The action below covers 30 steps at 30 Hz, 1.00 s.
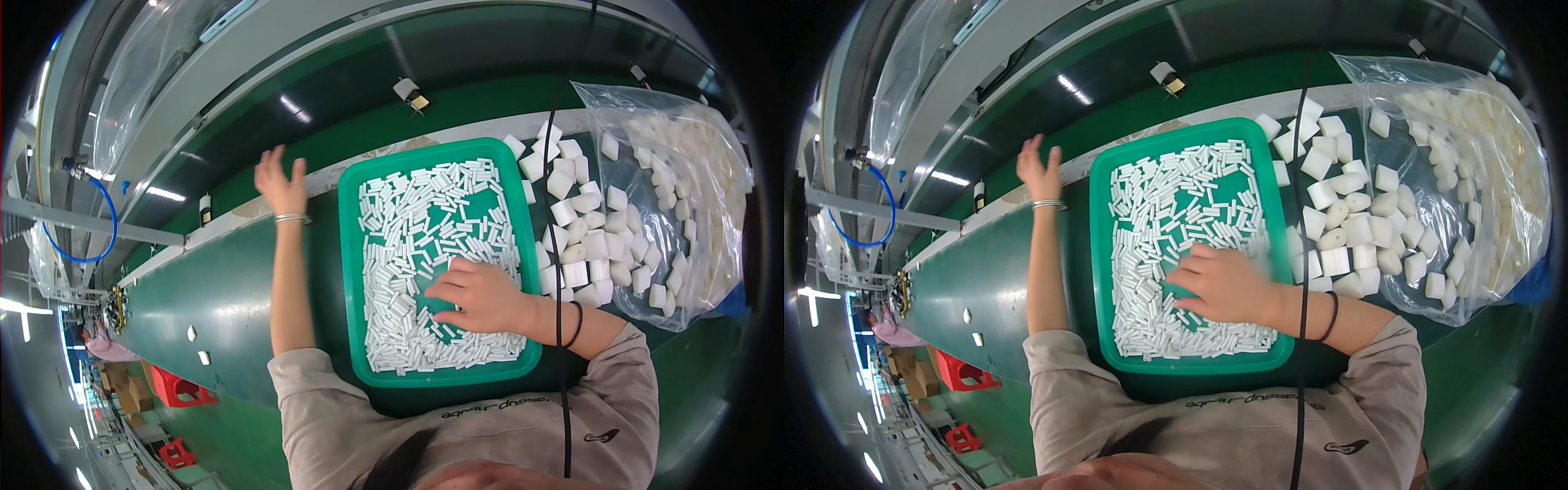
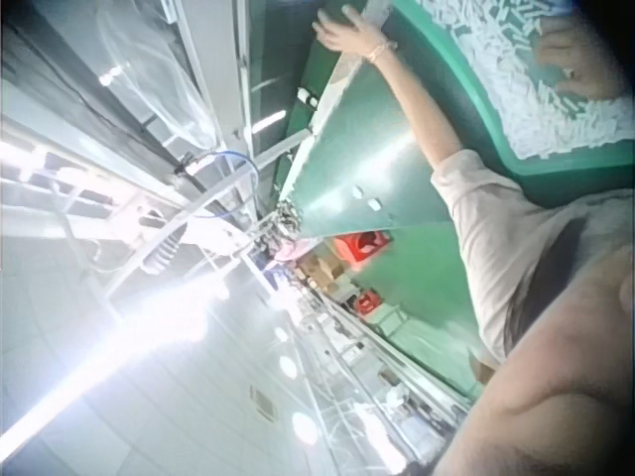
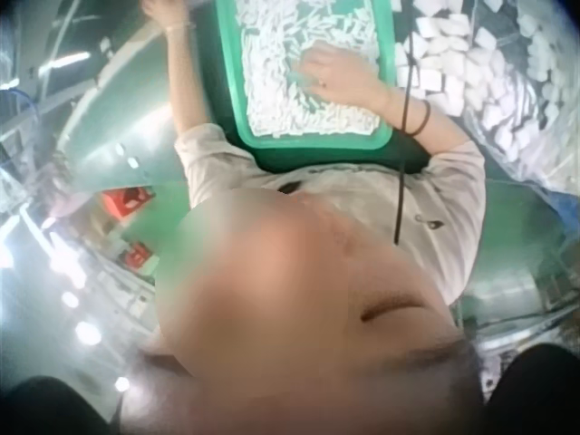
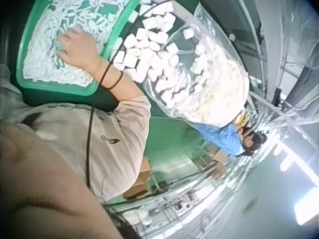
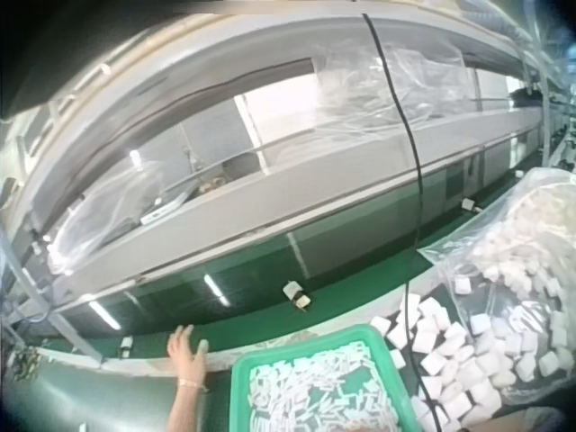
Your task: The person assembles electronic components by inserting a white plastic piece into a small circuit board housing and placing the finished units on a conveyor belt.
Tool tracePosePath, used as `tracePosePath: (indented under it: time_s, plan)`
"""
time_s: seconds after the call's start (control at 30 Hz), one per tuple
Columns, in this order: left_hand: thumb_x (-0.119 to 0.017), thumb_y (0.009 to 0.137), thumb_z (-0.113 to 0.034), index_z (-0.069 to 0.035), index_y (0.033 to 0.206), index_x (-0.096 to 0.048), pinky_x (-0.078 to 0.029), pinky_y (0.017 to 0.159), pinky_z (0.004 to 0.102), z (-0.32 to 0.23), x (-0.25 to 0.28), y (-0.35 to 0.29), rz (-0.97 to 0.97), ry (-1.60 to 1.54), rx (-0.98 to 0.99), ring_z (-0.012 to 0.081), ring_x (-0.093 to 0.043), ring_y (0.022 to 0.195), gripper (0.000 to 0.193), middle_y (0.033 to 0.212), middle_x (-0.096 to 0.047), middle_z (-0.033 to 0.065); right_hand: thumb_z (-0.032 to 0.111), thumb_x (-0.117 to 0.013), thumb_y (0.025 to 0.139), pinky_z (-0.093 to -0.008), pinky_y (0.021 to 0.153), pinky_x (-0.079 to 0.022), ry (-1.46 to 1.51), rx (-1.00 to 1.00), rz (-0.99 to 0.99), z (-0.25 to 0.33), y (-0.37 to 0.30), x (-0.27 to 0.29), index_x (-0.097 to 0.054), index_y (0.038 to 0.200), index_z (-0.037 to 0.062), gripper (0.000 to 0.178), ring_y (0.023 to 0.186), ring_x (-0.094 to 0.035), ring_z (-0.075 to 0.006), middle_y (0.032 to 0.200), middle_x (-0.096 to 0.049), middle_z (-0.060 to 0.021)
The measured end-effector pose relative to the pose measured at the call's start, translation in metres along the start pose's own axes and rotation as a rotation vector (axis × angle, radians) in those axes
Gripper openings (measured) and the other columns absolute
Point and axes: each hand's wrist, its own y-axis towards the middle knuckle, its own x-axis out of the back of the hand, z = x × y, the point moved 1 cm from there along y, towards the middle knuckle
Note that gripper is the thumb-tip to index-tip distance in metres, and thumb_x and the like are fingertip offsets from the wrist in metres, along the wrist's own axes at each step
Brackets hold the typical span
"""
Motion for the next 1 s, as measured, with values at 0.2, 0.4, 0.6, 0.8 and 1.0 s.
tracePosePath:
  time_s: [0.2,0.4,0.6,0.8,1.0]
  plan:
    - [-0.053,0.085,-0.012,-0.002,0.100,-0.058,-0.041,0.074,0.0197,-0.059,0.002,-0.037,0.264,-0.930,0.466,0.0093,-0.053,0.086,0.019,0.098,-0.058,0.0055,0.025,-0.063,0.070,-0.0296,0.061,-0.046,-0.157,0.067,0.328,0.007,-0.002,-0.014,-0.052,0.083,0.0101,0.023,0.079,-0.051,-0.0180,0.075,-0.049,-0.0015]
    - [-0.049,0.086,-0.007,0.002,0.094,-0.057,-0.042,0.078,0.0214,-0.064,0.009,-0.042,0.278,-1.126,0.447,0.0117,-0.055,0.085,0.015,0.092,-0.060,0.0068,0.023,-0.060,0.073,-0.0302,0.058,-0.046,-0.116,0.064,0.304,0.002,-0.007,-0.017,-0.052,0.084,0.0117,0.018,0.077,-0.051,-0.0172,0.075,-0.050,-0.0005]
    - [-0.045,0.088,-0.013,-0.003,0.106,-0.052,-0.042,0.083,0.0279,-0.044,0.018,-0.041,0.194,-1.414,0.652,0.0153,-0.055,0.091,0.021,0.105,-0.056,0.0071,0.025,-0.062,0.072,-0.0279,0.052,-0.043,-0.055,0.076,0.231,0.000,-0.004,-0.015,-0.055,0.080,0.0139,0.015,0.069,-0.051,-0.0161,0.069,-0.048,0.0012]
    - [-0.044,0.089,-0.024,-0.012,0.119,-0.043,-0.038,0.089,0.0358,-0.012,0.022,-0.044,0.093,-2.182,0.868,0.0169,-0.048,0.103,0.032,0.115,-0.050,0.0004,0.025,-0.062,0.073,-0.0294,0.053,-0.043,-0.014,0.054,0.250,-0.001,-0.001,-0.011,-0.055,0.079,0.0142,0.014,0.069,-0.051,-0.0168,0.069,-0.050,0.0020]
    - [-0.044,0.089,-0.026,-0.014,0.120,-0.044,-0.038,0.088,0.0365,-0.010,0.030,-0.046,0.116,-2.322,0.791,0.0165,-0.048,0.104,0.032,0.116,-0.050,-0.0007,0.023,-0.061,0.072,-0.0325,0.060,-0.045,-0.017,0.072,0.269,0.002,0.002,-0.011,-0.053,0.080,0.0116,0.017,0.077,-0.053,-0.0203,0.074,-0.053,-0.0018]
